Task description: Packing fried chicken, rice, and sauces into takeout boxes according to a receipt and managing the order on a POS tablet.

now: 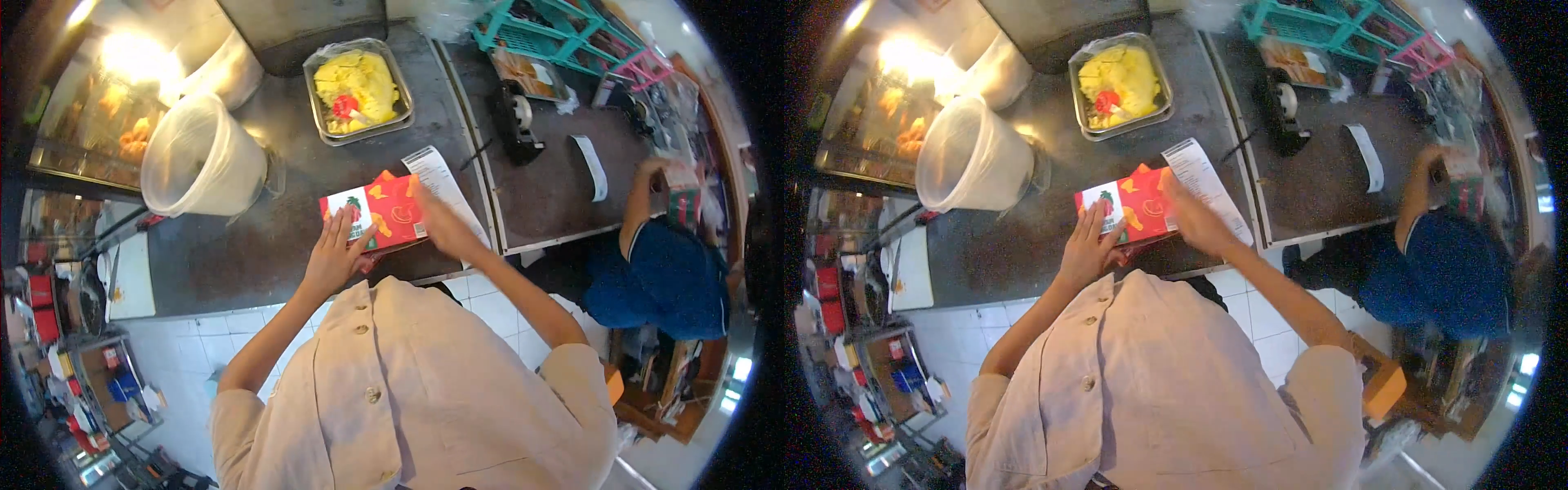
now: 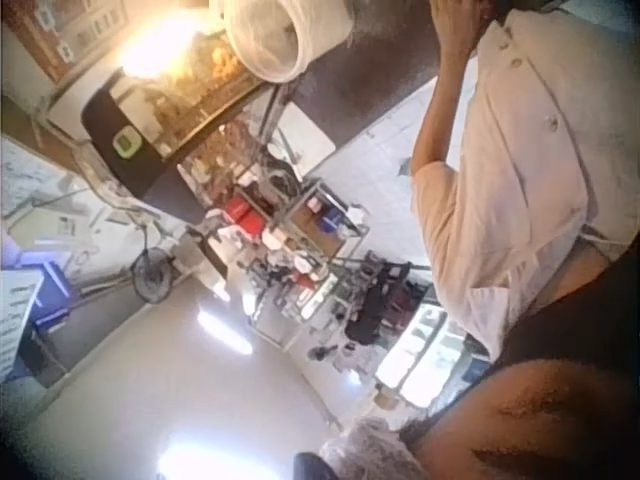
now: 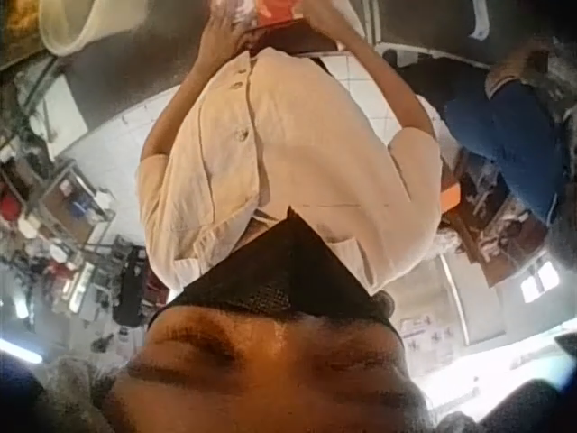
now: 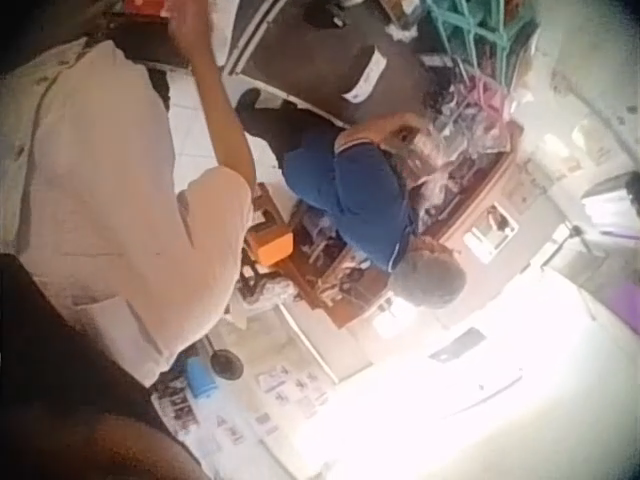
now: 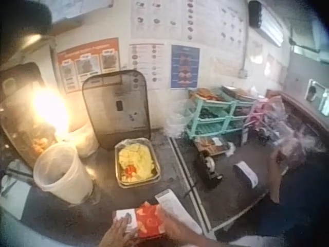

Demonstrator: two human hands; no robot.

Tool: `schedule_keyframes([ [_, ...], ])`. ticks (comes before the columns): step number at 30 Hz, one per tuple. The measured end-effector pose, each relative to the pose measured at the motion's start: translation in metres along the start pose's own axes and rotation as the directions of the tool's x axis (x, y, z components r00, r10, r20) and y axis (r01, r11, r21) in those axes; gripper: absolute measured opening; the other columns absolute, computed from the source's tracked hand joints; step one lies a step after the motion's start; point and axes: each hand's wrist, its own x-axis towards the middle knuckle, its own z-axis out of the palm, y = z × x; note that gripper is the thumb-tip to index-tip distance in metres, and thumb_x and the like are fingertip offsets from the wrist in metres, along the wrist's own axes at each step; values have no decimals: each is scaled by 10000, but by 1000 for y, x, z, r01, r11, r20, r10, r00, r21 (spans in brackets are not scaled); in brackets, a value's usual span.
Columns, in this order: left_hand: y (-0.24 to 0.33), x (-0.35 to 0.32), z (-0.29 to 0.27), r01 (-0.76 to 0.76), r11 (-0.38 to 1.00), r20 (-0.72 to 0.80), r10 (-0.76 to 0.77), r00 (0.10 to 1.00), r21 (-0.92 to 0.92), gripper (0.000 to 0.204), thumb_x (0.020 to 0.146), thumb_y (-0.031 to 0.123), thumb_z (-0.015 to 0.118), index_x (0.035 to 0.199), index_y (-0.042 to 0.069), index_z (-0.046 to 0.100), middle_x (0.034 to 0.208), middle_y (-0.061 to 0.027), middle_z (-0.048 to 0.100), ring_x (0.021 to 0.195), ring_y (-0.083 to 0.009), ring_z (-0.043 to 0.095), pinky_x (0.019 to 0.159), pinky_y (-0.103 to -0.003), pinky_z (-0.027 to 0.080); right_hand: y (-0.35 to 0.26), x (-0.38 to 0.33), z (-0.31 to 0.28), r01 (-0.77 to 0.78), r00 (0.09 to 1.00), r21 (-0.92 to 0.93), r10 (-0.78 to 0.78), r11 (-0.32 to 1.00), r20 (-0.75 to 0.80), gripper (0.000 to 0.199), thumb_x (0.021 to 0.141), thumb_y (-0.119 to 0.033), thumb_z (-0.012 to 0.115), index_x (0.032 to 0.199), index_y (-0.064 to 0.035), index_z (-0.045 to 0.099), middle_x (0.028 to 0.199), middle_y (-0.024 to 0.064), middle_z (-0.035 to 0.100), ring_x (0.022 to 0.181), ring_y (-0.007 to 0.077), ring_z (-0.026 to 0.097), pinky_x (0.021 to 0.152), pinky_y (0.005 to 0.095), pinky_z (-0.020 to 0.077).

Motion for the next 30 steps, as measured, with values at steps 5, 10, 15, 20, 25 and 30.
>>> schedule_keyframes([
  [5,6,5,20,99,992,-91,-92,992,74,566,753,345,517,1274,204,344,1284,-269,261,1181,-374,308,958,-445,279,130,21,-113,-447,605,74,362,892,-709,200,838,-186,467,891,-19,565,801,117,618,762,223,589,664,319,447],
  [10,18,13,24,133,990,-78,-128,989,55,574,730,266,583,1261,216,369,1311,-272,199,1209,-425,213,937,-514,269,248,15,-160,-891,346,31,723,452,-597,419,773,-417,515,775,-9,608,723,119,607,759,263,574,671,354,429],
  [15,20,15,21,234,964,-122,-249,961,-125,543,716,177,615,1219,251,426,1343,-254,124,1165,-561,100,929,-551,249,255,10,-153,-802,167,519,945,296,-281,488,674,-501,612,741,-18,616,719,92,577,792,209,537,741,351,419],
  [20,19,13,22,243,963,-84,-254,964,-120,543,719,170,611,1223,246,422,1341,-257,127,1170,-553,111,919,-550,265,230,-51,-121,-42,329,820,783,571,-528,269,733,-300,630,701,-34,599,701,18,548,616,120,512,584,342,436],
  [25,23,16,22,206,972,-111,-219,969,-115,539,721,158,602,1225,217,421,1330,-271,141,1160,-554,138,911,-553,275,253,-69,-121,-895,302,119,781,429,-547,350,735,-379,612,795,-34,618,597,22,555,527,146,526,560,312,472],
  [30,26,24,41,220,973,-207,-230,951,-68,550,723,234,608,1234,214,405,1324,-276,151,1169,-536,148,894,-581,274,245,-108,-105,-882,365,131,834,452,-414,426,771,-423,558,648,-19,613,506,54,541,489,111,537,486,262,453],
])
